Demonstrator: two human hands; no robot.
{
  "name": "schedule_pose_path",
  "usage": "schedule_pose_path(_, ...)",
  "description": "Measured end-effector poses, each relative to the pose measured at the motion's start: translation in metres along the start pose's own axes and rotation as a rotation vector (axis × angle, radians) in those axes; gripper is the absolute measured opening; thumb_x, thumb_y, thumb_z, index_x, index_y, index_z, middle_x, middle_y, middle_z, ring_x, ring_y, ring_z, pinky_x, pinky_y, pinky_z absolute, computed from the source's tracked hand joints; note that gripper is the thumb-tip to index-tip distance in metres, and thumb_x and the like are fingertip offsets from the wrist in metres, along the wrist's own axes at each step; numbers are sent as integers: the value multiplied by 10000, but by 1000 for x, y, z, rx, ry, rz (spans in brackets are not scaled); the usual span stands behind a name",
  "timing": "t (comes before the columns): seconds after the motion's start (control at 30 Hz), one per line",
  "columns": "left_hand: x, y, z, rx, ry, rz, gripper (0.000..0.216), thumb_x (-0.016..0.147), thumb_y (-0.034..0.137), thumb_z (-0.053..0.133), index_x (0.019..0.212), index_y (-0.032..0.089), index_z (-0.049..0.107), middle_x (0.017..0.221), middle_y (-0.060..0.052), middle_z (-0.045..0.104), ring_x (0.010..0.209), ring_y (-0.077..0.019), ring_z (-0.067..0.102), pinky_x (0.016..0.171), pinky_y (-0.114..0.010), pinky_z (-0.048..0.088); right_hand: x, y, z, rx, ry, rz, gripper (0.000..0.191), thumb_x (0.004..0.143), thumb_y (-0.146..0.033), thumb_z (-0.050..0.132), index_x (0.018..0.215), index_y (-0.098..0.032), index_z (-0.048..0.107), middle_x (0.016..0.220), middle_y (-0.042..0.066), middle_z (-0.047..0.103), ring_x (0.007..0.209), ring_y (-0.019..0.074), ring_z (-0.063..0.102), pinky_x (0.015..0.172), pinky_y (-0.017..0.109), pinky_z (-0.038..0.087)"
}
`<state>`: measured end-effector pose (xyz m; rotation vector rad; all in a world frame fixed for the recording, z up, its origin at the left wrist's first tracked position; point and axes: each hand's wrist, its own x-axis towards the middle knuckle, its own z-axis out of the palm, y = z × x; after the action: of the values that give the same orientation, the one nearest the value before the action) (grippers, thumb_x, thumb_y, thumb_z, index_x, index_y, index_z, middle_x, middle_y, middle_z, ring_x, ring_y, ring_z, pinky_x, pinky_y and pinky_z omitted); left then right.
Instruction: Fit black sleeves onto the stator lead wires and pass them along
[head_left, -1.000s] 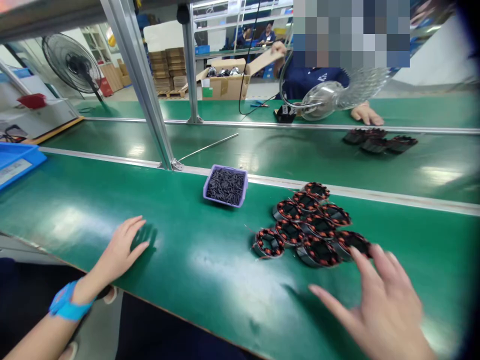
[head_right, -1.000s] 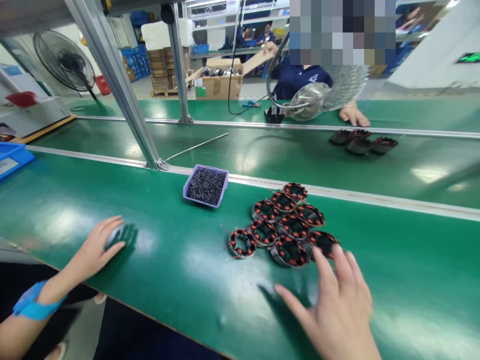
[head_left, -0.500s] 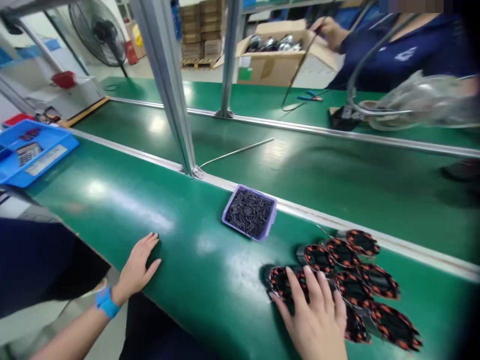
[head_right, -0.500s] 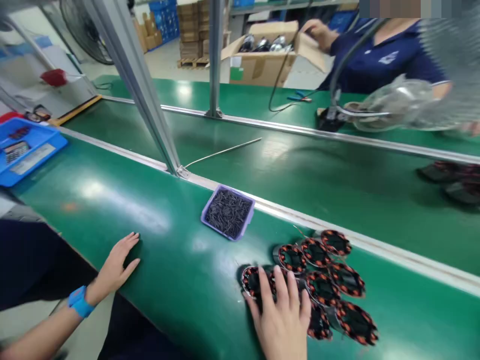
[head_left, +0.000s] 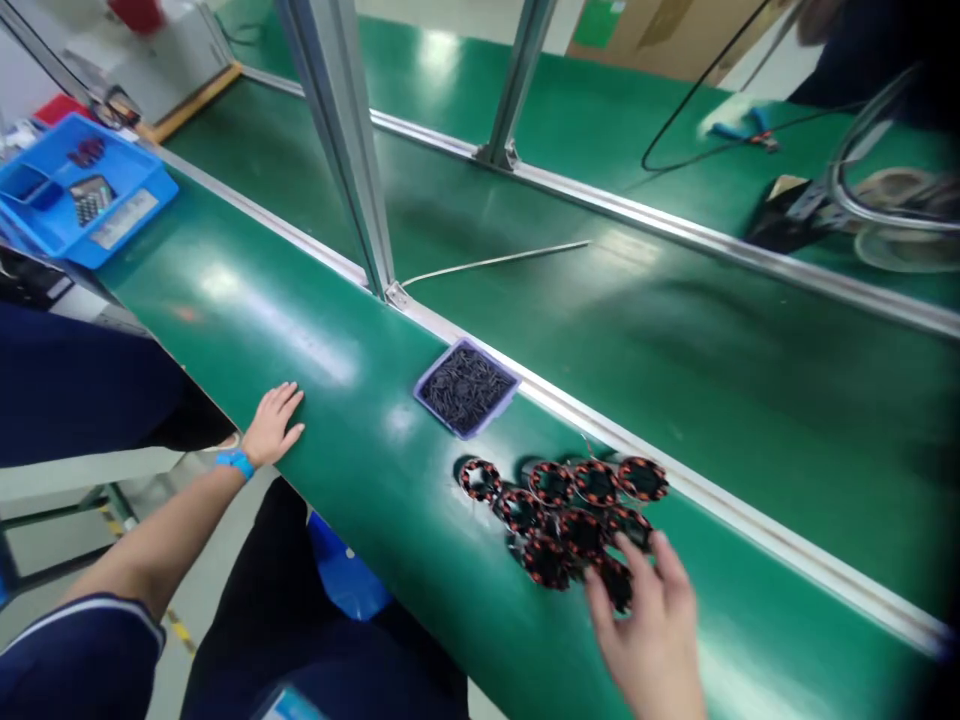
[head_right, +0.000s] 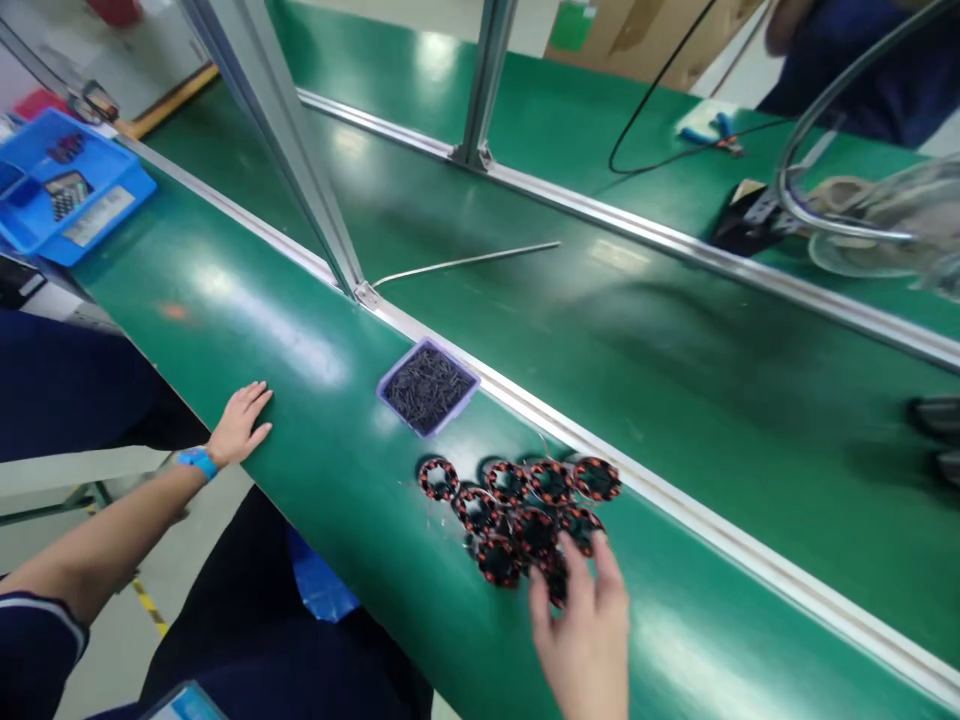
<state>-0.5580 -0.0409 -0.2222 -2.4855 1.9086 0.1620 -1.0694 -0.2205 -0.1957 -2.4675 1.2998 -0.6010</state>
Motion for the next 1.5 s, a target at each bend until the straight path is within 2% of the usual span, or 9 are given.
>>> schedule_pose_path(0.13, 2, -3, 2, -2, 20, 6, 588, 858, 384, 393, 1360, 84, 335, 1452, -188, 284, 1377, -304, 199, 1112, -509, 188, 6, 51, -26, -67, -27, 89, 620, 865, -386, 486, 1383, -98, 307, 1375, 244, 331, 1243, 381, 384, 977, 564, 394)
schedule_pose_path(0.23, 4, -4, 3, -5, 37, 23, 580, 860, 374, 392, 1363, 93, 326, 1449, -185, 285, 1377, -305, 200, 1116, -503, 191, 9, 64, -30, -103, -152, -8, 626, 870, -348, 482, 1400, -102, 258, 1381, 227, 328, 1230, 355, 404, 978, 531, 413)
schedule_pose_path(0.37, 8, -3, 2, -2, 56, 25, 577, 862, 358, 391, 1384, 132, 291, 1460, -171, 270, 1375, -308, 207, 1110, -512, 211, 17, 64, -16, -109, -310, -160, 600, 863, -212, 443, 1412, -123, 218, 1392, 191, 321, 1251, 323, 376, 986, 488, 421)
schedule_pose_path(0.53, 11, -2, 1, -5, 79, 42, 586, 866, 339, 407, 1405, 158, 267, 1468, -162, 263, 1370, -319, 218, 1104, -524, 226, 16, 60, -2, -136, -325, -201, 566, 867, -135, 411, 1405, -144, 236, 1281, 177, 436, 1126, 278, 469, 919, 448, 449)
schedule_pose_path(0.73, 10, -5, 2, -32, 101, 56, 583, 867, 346, 413, 1404, 165, 274, 1465, -156, 276, 1369, -314, 229, 1109, -515, 226, 13, 63, -6, -196, -374, -298, 376, 854, -82, 393, 1216, -125, 487, 1205, 175, 496, 1054, 249, 507, 900, 420, 443)
schedule_pose_path(0.9, 10, -7, 3, -20, 129, 63, 560, 871, 355, 399, 1381, 145, 307, 1444, -164, 306, 1360, -311, 251, 1104, -498, 239, 36, 61, -6, -275, -584, -448, 419, 785, -3, 402, 1126, -170, 579, 1330, 182, 410, 930, 221, 555, 846, 406, 453)
schedule_pose_path(1.2, 11, -12, 4, -36, 143, 50, 567, 845, 356, 408, 1365, 140, 336, 1423, -185, 337, 1337, -352, 279, 1069, -550, 271, 13, 59, -8, -334, -514, -216, 364, 780, 4, 388, 1023, -147, 613, 1412, 202, 328, 799, 196, 613, 788, 386, 478)
schedule_pose_path(1.33, 9, 35, -7, -103, 233, -47, 481, 845, 314, 412, 1279, 107, 427, 1396, -234, 332, 1306, -390, 311, 1011, -595, 320, 8, 69, -21, -307, -461, -128, 306, 807, -24, 376, 974, -118, 615, 1431, 234, 281, 752, 180, 622, 743, 357, 492)
schedule_pose_path(1.5, -9, 186, -26, -379, 211, -19, 369, 878, 262, 396, 1221, 133, 444, 1301, -191, 404, 1228, -289, 413, 1018, -485, 389, 44, 82, -28, -289, -526, -239, 414, 783, 9, 323, 1012, -152, 628, 1461, 198, 248, 771, 177, 614, 764, 358, 478)
